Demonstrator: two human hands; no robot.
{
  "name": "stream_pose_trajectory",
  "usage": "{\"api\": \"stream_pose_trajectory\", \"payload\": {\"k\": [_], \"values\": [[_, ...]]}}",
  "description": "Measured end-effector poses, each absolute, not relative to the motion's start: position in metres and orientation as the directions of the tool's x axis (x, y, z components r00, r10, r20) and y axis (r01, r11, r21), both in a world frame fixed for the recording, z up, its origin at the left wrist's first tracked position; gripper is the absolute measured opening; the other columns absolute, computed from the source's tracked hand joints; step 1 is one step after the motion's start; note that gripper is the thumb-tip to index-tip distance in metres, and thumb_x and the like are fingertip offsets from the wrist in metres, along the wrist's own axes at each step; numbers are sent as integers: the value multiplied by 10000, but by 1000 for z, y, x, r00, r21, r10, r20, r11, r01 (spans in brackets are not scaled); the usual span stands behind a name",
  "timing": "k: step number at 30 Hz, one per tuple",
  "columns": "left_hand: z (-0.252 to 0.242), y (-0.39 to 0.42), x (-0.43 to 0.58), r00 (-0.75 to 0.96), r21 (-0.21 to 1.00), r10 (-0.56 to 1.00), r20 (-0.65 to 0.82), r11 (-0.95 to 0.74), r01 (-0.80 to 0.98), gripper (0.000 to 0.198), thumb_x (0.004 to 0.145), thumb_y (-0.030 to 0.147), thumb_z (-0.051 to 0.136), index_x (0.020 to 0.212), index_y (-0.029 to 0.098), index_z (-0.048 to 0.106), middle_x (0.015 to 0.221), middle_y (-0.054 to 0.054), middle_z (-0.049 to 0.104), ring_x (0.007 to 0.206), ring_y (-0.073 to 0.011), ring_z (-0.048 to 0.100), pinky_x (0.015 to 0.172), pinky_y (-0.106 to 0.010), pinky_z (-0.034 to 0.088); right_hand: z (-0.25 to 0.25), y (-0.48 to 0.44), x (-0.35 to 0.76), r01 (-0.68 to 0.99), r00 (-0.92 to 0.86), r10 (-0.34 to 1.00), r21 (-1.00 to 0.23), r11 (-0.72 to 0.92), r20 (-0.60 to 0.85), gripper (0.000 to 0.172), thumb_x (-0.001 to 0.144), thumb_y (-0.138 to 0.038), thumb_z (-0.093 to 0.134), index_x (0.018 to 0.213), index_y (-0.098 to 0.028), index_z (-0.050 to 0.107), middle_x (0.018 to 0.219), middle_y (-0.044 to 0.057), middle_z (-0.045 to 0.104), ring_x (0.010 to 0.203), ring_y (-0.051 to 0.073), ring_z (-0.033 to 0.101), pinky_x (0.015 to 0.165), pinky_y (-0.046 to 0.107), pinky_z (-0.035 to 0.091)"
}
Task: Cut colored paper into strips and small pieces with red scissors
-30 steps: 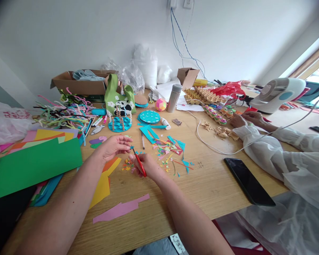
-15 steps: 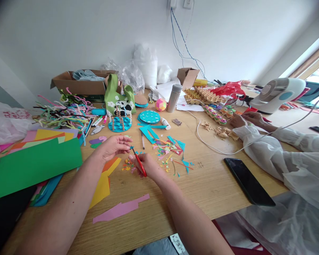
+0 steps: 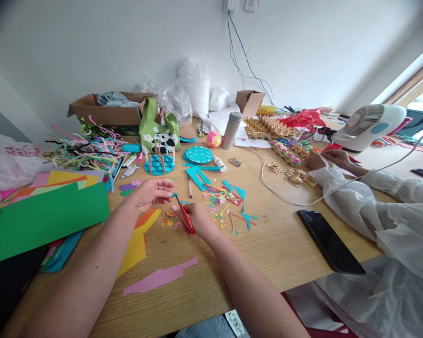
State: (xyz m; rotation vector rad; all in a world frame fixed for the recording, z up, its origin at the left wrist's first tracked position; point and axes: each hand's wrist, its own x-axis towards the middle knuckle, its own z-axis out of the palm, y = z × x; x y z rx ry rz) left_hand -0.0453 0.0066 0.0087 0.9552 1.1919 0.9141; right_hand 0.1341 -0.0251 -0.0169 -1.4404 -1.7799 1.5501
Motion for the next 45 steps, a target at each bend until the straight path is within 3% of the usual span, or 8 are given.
{"api": "stream_pose_trajectory", "payload": {"k": [26, 45], "values": [[9, 8, -46, 90, 933, 945, -315, 326, -152, 318, 615, 12, 735, 896, 112, 628, 682, -8, 651, 528, -96, 632, 511, -191, 486, -20, -23, 133, 429, -382, 860, -889, -159, -339, 582, 788, -712, 537, 555, -186, 452, 411, -34, 513, 322, 76, 468, 334, 180, 333], [5, 4, -29, 72, 945, 963, -260, 269, -185, 326, 634, 53, 777, 910, 92, 608, 648, -37, 675, 568, -158, 682, 554, -251, 560, -16, -25, 132, 401, -393, 868, -906, -136, -304, 580, 794, -725, 513, 576, -191, 451, 426, -26, 520, 355, 88, 481, 341, 187, 309]]}}
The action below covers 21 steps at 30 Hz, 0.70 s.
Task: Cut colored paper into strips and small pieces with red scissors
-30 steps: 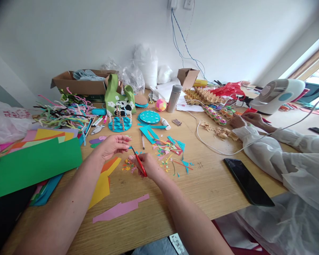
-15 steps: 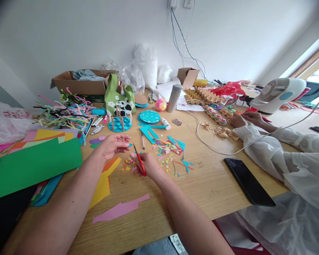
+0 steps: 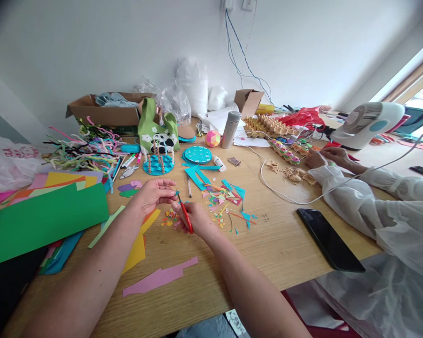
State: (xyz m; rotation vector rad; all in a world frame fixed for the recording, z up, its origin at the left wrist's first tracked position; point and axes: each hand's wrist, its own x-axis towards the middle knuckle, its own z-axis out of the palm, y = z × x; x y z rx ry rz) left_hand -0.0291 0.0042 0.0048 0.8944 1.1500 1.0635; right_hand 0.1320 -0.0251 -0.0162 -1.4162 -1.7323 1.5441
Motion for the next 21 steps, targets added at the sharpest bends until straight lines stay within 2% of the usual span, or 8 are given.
{"api": "stream_pose_trajectory", "payload": {"k": [10, 21], "values": [[5, 3, -29, 76, 945, 963, -259, 269, -185, 326, 638, 41, 769, 917, 88, 607, 647, -35, 672, 570, -161, 682, 564, -266, 569, -19, -24, 132, 397, -404, 868, -910, -117, -288, 597, 797, -725, 507, 544, -188, 450, 404, -27, 502, 328, 75, 447, 327, 180, 303], [6, 3, -28, 68, 945, 962, -266, 274, -181, 291, 666, -13, 694, 926, 84, 605, 637, -32, 674, 560, -153, 679, 556, -252, 570, -18, -24, 133, 394, -401, 871, -912, -115, -283, 598, 774, -736, 520, 543, -190, 446, 418, -23, 505, 355, 88, 473, 339, 189, 312]]}}
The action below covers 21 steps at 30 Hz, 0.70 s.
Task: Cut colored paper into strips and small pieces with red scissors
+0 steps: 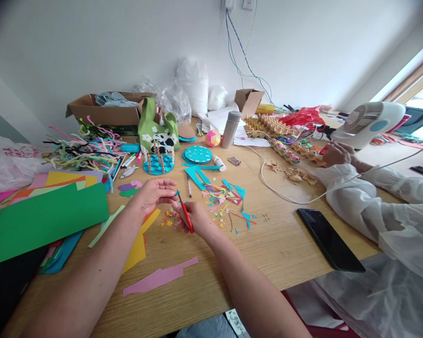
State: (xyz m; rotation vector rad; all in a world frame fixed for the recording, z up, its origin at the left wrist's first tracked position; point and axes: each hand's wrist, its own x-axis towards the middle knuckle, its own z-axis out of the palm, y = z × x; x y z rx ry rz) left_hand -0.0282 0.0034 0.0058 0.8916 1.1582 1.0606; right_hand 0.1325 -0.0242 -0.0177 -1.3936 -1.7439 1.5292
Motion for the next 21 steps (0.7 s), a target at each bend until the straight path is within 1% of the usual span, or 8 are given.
{"api": "stream_pose_trajectory", "payload": {"k": [8, 16, 21], "values": [[5, 3, -29, 68, 944, 961, -267, 275, -185, 287, 666, -27, 674, 923, 79, 605, 629, -35, 672, 556, -157, 677, 555, -256, 570, -18, -24, 132, 409, -391, 874, -905, -115, -287, 583, 777, -729, 520, 554, -198, 435, 413, -29, 499, 344, 90, 463, 337, 196, 308], [4, 3, -28, 68, 945, 962, -264, 273, -181, 285, 668, -22, 675, 921, 88, 606, 629, -33, 672, 568, -159, 680, 560, -257, 571, -21, -23, 133, 418, -378, 879, -901, -117, -289, 555, 789, -701, 537, 583, -192, 463, 421, -37, 506, 345, 90, 479, 340, 191, 323], [4, 4, -28, 67, 944, 963, -262, 270, -188, 276, 672, -28, 664, 918, 84, 609, 630, -40, 672, 566, -163, 679, 563, -265, 572, -18, -24, 132, 434, -355, 879, -889, -146, -318, 549, 785, -687, 557, 570, -194, 445, 418, -39, 507, 331, 85, 467, 335, 190, 319]]}}
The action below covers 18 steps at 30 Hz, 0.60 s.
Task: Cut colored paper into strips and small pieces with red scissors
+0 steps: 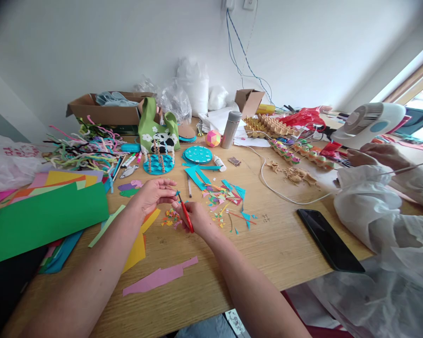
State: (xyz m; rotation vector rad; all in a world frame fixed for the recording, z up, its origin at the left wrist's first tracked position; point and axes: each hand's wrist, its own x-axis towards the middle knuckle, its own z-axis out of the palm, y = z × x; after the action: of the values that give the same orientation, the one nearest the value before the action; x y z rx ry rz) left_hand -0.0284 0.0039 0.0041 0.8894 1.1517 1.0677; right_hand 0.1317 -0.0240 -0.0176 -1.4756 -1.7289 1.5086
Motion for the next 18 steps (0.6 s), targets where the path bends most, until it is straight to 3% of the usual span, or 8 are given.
{"api": "stream_pose_trajectory", "payload": {"k": [18], "values": [[3, 4, -29, 81, 944, 962, -260, 271, -187, 285, 657, -22, 693, 904, 88, 604, 630, -43, 675, 559, -161, 679, 568, -262, 570, -21, -23, 134, 423, -349, 878, -891, -163, -326, 563, 766, -693, 578, 543, -192, 450, 383, -34, 499, 301, 85, 442, 327, 192, 327]]}}
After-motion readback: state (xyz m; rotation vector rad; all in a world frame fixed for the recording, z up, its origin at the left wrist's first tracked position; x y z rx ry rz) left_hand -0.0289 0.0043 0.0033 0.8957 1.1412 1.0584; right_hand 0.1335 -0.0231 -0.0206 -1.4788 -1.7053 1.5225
